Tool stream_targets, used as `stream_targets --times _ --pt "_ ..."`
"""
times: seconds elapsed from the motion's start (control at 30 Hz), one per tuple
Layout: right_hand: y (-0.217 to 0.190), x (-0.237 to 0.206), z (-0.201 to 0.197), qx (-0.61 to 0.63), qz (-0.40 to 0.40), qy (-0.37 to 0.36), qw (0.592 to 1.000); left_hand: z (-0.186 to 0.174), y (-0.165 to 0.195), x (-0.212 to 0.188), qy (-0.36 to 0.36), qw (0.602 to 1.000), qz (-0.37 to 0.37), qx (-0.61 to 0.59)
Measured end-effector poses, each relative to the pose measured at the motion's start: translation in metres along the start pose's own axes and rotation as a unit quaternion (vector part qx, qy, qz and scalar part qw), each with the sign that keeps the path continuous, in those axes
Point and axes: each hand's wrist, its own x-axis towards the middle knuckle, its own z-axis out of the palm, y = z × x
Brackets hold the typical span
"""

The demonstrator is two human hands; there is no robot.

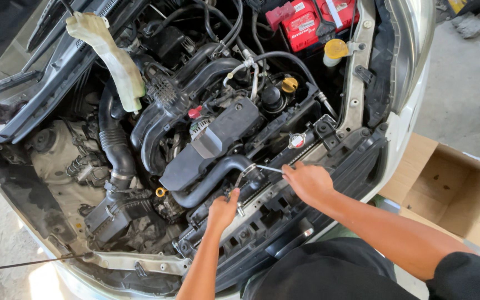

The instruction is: The person takes a socket set from a toolbox on a chair, then uses a socket wrench and pliers to loosen the hose clamp on a radiator hose in the car's engine bay and works the hose fitting at the radiator, continuing to loosen and reposition the clamp by hand and with the wrench.

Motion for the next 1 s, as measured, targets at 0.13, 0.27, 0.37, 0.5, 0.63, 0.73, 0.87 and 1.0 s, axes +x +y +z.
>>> stream_targets --times 0.13,0.27,0.37,0.5,0.63,0.73,0.87,1.0 --pt "-0.008 -0.003 -0.009 0.032 0.019 0.027 0.999 -0.007 0.005 -0.002 -0.028 1.000 0.008 0.008" --pt "-0.013 -0.012 -0.006 0.103 0.060 0.030 0.992 -0.011 0.004 0.002 -0.022 0.999 0.023 0.019" --pt "-0.020 -0.033 0.016 0.200 0.093 0.041 0.974 -0.010 0.001 0.010 -0.005 0.996 0.073 0.045" --pt "-0.037 -0.061 0.063 0.278 0.152 0.032 0.948 -0.009 -0.002 0.019 -0.017 0.996 0.067 0.062" --pt "-0.047 -0.062 0.091 0.297 0.197 0.003 0.934 -0.010 -0.002 0.023 -0.023 0.996 0.065 0.058" --pt "-0.046 -0.052 0.091 0.292 0.205 -0.011 0.934 -0.011 -0.001 0.024 -0.021 0.996 0.068 0.059" --pt "-0.046 -0.049 0.084 0.253 0.213 -0.049 0.943 -0.011 -0.003 0.023 -0.026 0.996 0.063 0.064" --pt "-0.051 -0.045 0.081 0.235 0.207 -0.056 0.948 -0.010 -0.002 0.022 -0.023 0.996 0.065 0.063"
